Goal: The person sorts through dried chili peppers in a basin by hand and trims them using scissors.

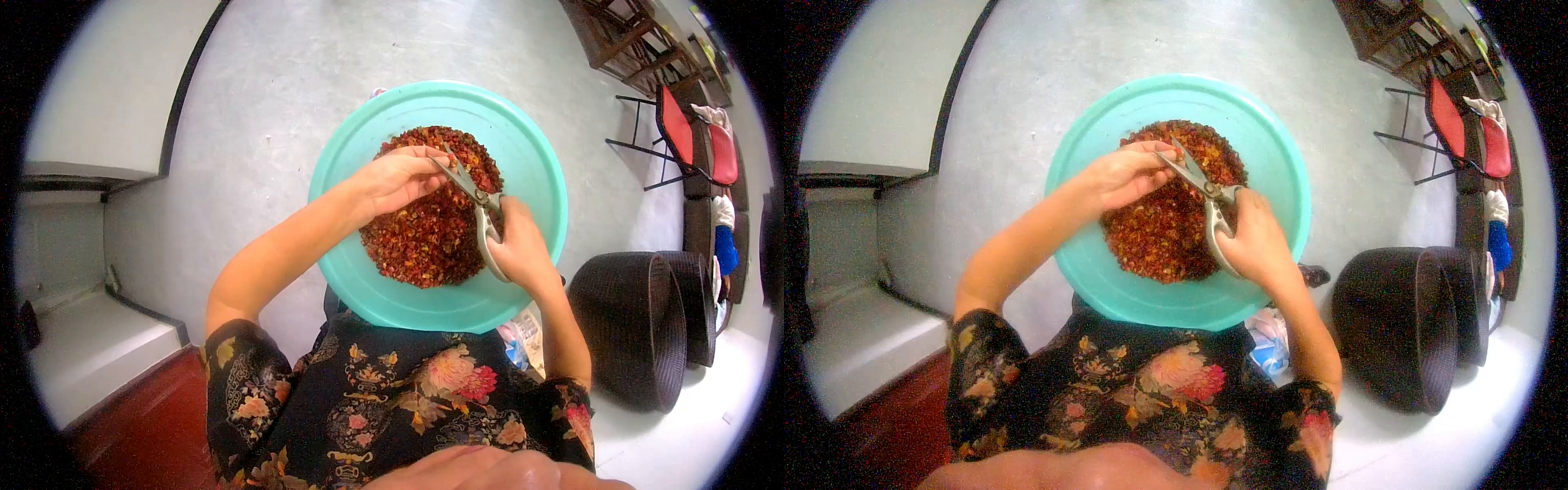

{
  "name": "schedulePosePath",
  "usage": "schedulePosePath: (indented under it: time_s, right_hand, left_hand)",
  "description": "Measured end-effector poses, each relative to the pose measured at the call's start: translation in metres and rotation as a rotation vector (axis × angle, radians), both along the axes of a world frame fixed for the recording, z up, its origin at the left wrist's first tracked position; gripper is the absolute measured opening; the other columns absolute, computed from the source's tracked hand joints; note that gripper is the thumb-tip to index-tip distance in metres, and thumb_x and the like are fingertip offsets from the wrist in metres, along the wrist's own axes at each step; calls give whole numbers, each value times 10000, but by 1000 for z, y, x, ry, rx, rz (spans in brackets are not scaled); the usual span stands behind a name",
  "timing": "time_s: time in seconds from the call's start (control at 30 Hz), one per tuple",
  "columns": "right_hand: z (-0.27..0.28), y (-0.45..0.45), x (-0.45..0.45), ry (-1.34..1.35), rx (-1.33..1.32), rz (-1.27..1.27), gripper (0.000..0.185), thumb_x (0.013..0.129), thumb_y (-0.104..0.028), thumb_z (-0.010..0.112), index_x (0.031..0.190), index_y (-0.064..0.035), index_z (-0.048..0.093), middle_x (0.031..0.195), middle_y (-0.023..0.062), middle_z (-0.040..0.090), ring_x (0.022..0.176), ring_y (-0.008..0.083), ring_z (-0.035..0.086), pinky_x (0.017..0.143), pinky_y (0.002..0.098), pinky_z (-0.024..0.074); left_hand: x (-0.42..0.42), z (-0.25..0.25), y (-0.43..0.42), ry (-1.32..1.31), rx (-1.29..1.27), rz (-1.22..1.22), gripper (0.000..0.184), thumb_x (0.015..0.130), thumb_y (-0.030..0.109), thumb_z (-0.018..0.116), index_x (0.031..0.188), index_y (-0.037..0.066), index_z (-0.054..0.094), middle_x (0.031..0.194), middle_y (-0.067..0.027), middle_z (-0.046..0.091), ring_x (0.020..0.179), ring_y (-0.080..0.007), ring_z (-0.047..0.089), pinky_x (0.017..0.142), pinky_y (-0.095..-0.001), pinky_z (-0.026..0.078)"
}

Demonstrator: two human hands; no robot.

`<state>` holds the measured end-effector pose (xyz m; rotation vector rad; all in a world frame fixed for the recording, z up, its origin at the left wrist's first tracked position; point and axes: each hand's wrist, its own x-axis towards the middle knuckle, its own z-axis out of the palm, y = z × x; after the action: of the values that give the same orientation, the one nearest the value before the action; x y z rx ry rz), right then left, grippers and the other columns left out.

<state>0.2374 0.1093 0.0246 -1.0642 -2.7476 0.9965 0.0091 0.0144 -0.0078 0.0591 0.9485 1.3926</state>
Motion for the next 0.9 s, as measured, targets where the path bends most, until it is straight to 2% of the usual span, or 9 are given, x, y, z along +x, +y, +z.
schedulePosePath:
  time_s: [0.1,0.17,0.27,0.67,0.9]
  right_hand:
    - [-1,0,0,-11,25,15,351,819,-257,616,974,45,524,1016,292,574,996,469,546,886,520,452]
    - [-1,0,0,-41,15,19,351,813,-246,615,987,47,532,1009,288,581,987,466,558,882,518,456]
    - [-3,1,0,-44,-4,15,347,810,-239,618,992,45,535,1006,285,588,981,462,568,878,519,458]
    - [3,0,-2,-48,-50,0,327,838,-262,652,958,33,575,939,285,639,884,472,621,812,520,491]
    - [3,-3,-5,-113,-68,-12,321,842,-266,667,955,31,619,911,292,669,859,470,656,783,523,512]
  left_hand:
    - [-2,-3,1,10,13,-24,96,969,45,621,1058,11,608,996,-76,661,874,-139,655,755,-229,573]
    - [-3,-5,1,30,-23,-29,174,965,9,588,1135,-9,557,1117,-122,642,978,-188,636,819,-260,561]
    - [-7,-17,2,30,63,-66,150,966,13,588,1113,-15,575,1090,-120,639,955,-181,638,809,-249,562]
    - [-4,-15,1,-2,59,-69,143,971,6,581,1113,-15,584,1050,-107,635,907,-160,639,799,-232,575]
    - [-1,-20,-2,67,-41,-42,166,958,0,599,1116,-21,553,1067,-105,630,913,-161,635,811,-241,571]
